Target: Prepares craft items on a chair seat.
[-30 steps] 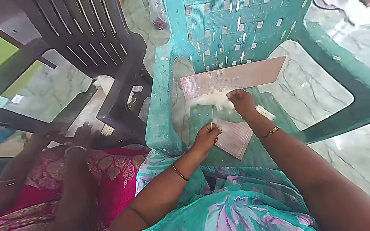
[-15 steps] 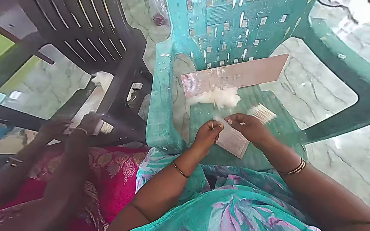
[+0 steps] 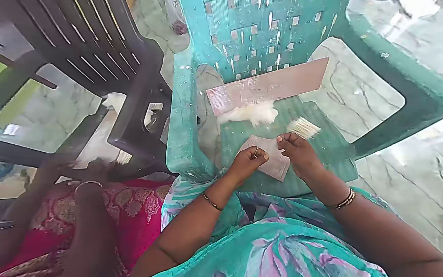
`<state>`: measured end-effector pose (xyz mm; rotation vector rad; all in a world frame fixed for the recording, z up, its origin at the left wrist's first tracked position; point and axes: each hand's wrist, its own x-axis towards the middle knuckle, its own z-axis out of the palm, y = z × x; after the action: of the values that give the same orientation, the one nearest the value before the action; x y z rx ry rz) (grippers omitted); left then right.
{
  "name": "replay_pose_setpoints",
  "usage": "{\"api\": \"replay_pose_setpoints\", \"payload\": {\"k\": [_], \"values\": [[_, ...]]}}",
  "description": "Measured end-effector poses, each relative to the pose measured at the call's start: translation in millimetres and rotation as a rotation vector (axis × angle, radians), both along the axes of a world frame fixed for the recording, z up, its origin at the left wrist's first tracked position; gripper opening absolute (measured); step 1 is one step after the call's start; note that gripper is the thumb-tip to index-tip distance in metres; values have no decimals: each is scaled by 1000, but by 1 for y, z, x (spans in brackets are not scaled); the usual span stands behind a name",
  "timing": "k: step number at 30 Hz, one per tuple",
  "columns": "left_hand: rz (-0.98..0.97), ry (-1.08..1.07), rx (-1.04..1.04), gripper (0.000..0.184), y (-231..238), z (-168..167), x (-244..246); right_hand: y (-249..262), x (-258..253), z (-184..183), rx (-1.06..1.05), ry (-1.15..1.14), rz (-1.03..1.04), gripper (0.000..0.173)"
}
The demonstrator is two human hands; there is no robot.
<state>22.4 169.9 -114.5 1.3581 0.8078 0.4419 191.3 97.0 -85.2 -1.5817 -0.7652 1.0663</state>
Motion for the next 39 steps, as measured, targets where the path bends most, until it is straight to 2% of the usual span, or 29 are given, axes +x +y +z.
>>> {"api": "replay_pose_setpoints", "payload": {"k": [1,5,10,18,22,26,30,34,39], "values": [[-8,2,5,6,-1,1,-1,1,-1,0,-2,16,15,8],[49,-24,-8,25,-1,4,-2,2,-9,-4,19,24,57,5],[136,-79,23,11,1,-3,0,3,-12,-9,31,-22,88,2],[65,-31,72,14,1,-6,1,9,-8,-17,101,7,-4,8],[62,-12,55,13,2,-4,1,5,-3,-10,-15,3,176,22],[-3,23,55,15,3,0,-1,3,-2,-11,13,-22,196,5],[-29,22,63,13,3,1,-3,4,0,-9,5,6,160,7],[42,-24,66,9,3,-1,-4,4,2,-9,-8,47,150,8],[126,98,103,10,5,-3,-4,4,2,-11,-38,22,116,9]]}}
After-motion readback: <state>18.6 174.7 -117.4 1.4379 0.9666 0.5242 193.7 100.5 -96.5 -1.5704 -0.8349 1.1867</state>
